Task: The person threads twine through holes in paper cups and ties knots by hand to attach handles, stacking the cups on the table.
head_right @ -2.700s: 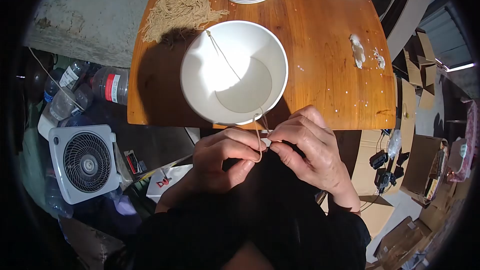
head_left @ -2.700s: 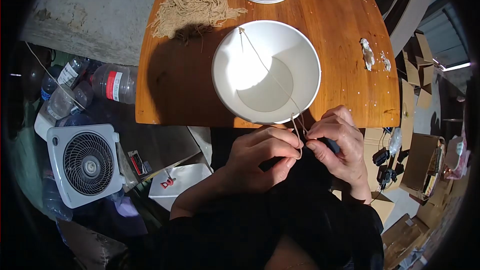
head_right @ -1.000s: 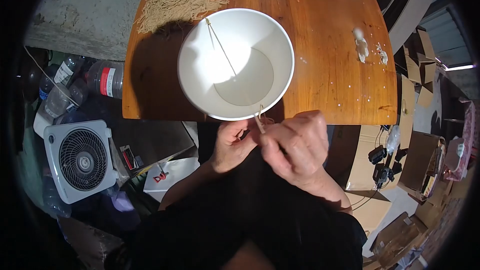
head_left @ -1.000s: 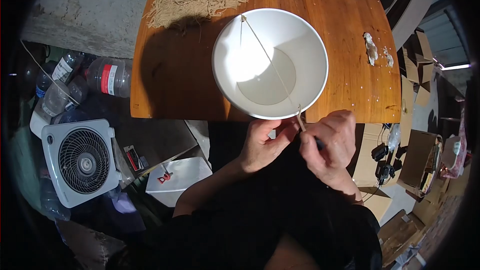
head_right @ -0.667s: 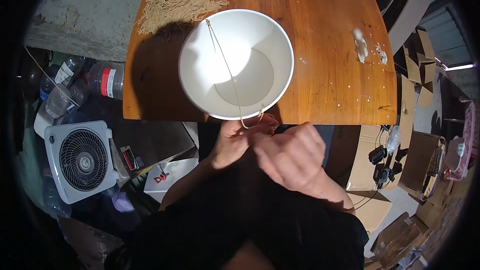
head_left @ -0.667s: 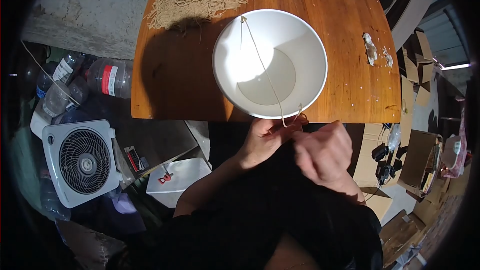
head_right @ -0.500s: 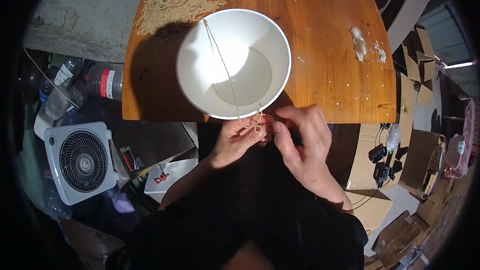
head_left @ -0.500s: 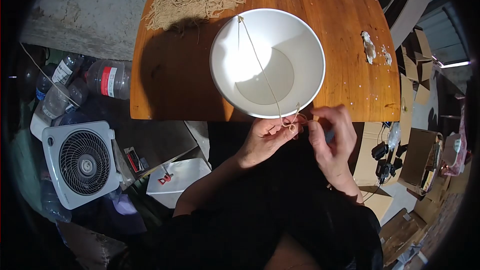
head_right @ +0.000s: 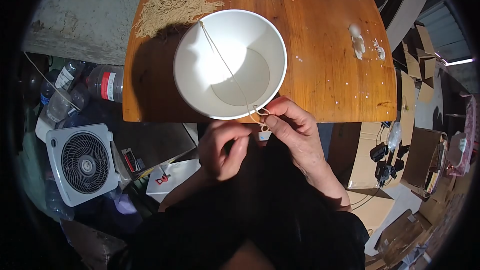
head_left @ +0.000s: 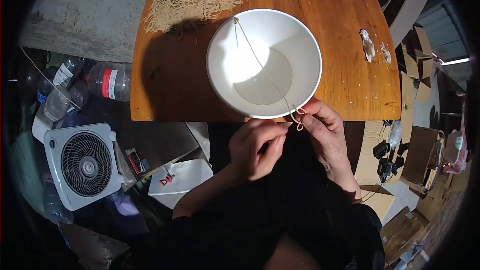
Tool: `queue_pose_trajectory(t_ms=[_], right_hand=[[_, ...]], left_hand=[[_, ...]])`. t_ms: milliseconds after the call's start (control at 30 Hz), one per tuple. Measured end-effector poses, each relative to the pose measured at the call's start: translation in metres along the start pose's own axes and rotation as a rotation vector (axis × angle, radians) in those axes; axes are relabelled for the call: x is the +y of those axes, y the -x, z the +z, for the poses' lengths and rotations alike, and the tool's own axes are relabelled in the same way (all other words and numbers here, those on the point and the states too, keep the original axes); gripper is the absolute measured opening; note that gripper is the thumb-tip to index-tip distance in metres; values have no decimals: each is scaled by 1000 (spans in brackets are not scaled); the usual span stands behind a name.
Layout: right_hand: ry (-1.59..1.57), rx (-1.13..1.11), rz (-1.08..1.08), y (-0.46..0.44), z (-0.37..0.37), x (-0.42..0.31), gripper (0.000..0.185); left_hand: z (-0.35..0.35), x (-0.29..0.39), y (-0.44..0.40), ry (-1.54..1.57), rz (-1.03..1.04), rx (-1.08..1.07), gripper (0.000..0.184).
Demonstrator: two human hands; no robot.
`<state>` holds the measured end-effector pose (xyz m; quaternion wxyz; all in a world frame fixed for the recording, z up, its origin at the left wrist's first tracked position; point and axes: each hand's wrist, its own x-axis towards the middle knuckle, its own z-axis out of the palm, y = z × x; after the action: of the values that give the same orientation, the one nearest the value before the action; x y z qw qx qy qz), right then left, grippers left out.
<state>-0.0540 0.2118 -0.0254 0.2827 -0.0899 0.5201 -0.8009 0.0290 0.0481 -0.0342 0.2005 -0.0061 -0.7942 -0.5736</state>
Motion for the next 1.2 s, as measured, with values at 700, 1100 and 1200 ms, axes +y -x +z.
queue_pose_trajectory(t_ms=[700, 1100, 1200], right_hand=[[-231, -7, -120, 4, 9, 23, 13], [92, 49, -328, 3, 8, 29, 11], [-8, -2, -317, -6, 8, 28, 12]], left_hand=[[-22, 4, -14, -623, 593, -140, 50], [-11, -3, -27, -592, 523, 54, 31], [-23, -5, -30, -613, 477, -86, 38]])
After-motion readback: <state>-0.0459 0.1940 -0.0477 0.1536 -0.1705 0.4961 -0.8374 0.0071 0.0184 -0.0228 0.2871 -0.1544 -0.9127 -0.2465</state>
